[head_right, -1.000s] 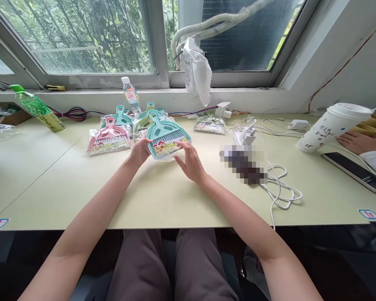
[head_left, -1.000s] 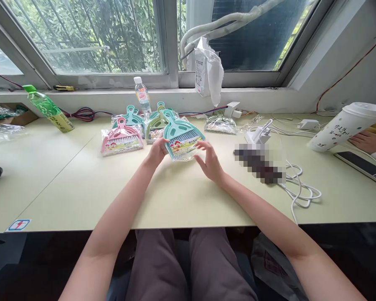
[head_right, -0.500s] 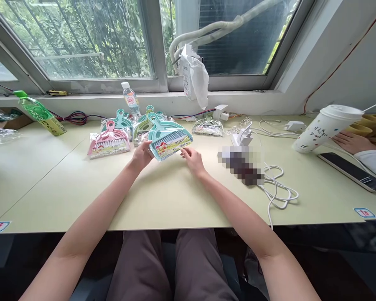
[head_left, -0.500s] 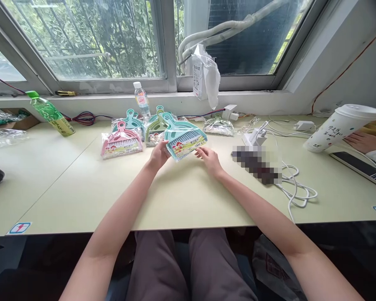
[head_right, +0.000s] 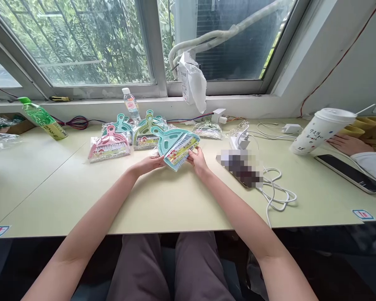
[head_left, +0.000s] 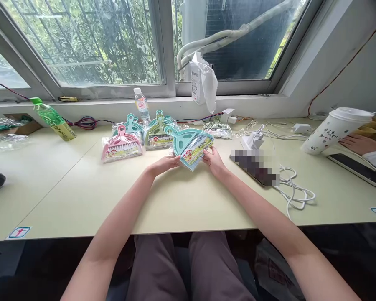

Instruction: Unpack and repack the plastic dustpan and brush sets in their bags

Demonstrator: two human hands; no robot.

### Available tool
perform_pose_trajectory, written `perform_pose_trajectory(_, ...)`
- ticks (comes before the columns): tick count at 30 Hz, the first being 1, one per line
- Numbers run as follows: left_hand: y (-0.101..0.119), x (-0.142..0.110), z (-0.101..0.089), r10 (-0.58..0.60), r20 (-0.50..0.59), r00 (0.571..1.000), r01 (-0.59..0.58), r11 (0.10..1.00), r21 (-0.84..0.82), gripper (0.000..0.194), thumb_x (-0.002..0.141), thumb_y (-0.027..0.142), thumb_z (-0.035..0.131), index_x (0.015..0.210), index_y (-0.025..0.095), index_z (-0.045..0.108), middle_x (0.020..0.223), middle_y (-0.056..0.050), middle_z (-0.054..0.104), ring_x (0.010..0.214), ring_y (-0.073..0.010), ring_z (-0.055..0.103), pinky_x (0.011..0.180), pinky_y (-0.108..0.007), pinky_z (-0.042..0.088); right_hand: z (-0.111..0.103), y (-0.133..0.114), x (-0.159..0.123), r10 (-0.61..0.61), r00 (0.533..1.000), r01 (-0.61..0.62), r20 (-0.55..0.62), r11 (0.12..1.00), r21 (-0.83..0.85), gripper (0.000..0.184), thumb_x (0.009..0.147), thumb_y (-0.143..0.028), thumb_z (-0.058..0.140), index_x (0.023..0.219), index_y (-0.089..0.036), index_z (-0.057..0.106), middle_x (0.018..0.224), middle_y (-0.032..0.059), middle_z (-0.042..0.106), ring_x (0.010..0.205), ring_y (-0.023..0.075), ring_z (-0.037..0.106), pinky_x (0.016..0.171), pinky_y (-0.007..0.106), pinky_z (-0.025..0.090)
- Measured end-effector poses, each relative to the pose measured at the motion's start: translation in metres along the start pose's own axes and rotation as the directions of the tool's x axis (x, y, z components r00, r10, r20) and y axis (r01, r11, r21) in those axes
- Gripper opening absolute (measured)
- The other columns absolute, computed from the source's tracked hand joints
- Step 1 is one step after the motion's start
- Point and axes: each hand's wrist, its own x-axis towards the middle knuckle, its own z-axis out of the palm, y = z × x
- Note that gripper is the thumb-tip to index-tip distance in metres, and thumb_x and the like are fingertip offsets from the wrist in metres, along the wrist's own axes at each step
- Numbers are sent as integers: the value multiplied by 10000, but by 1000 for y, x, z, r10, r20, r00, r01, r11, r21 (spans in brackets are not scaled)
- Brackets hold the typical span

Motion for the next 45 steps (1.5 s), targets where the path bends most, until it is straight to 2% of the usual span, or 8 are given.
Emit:
perform_pose_trajectory(6,-3,10,4,64,-211,975,-90,989,-117,368,851,444,657,1061,143,635,1003,-102,714,930,-210,671,995,-417,452,1,-9,-1,-3,1000,3,13,1000,-21,270,752,-221,681,984,-215,544,866,7,727,745,162,710,822,350,581)
perform_pose_trajectory(11,-2,18,-4,96,-509,855,-216,959,-182,282,924,346,544,1140,170,589,909,-66,712,778,-182,682,796,-367,550,11,-12,-10,-55,998,57,40,997,-61,268,752,-234,679,996,-200,575,822,21,729,749,195,717,839,418,582)
perform_pose_trajectory(18,25,-12,-60,98,-940,326,-538,837,-99,431,1016,380,295,1386,179,387,949,-64,683,834,-115,686,743,-212,542,-2,-23,-8,43,997,-39,71,997,-62,255,744,-200,657,993,-185,604,817,43,732,770,213,719,821,422,582)
perform_pose_trajectory(20,30,-20,-68,81,-921,380,-550,821,-154,515,1013,450,239,1387,127,383,931,-91,686,860,-134,689,752,-217,548,-7,-22,-4,42,999,-41,32,999,-31,229,750,-183,640,975,-190,598,838,43,732,786,204,717,824,406,582)
perform_pose_trajectory(30,14,-6,-19,41,-265,963,-70,993,-99,587,897,586,436,1317,180,498,1198,-159,651,1034,-264,661,787,-373,559,-7,-11,-3,9,1000,-9,8,1000,3,268,744,-214,664,994,-211,570,904,49,722,841,212,715,798,398,598)
perform_pose_trajectory(33,6,1,4,5,-154,988,-10,999,-34,534,862,576,519,1212,175,552,1073,-147,688,956,-260,677,753,-370,565,-4,-13,-5,44,998,-42,48,998,-39,327,741,-269,701,1039,-213,579,887,51,727,822,219,719,758,389,605)
perform_pose_trajectory(40,1,6,13,54,-450,891,-57,998,8,217,796,320,586,954,178,543,750,-35,654,605,-173,639,555,-288,547,-11,-23,1,371,929,-334,19,858,-391,292,723,-372,764,884,-147,673,688,114,718,504,203,654,385,266,483)
perform_pose_trajectory(45,5,4,6,62,-500,864,-68,998,5,203,776,327,586,901,182,521,685,-6,600,531,-129,594,502,-229,509,-32,-34,16,119,958,-161,-262,976,-147,285,880,-423,562,777,-166,631,704,81,717,417,93,551,342,191,328)
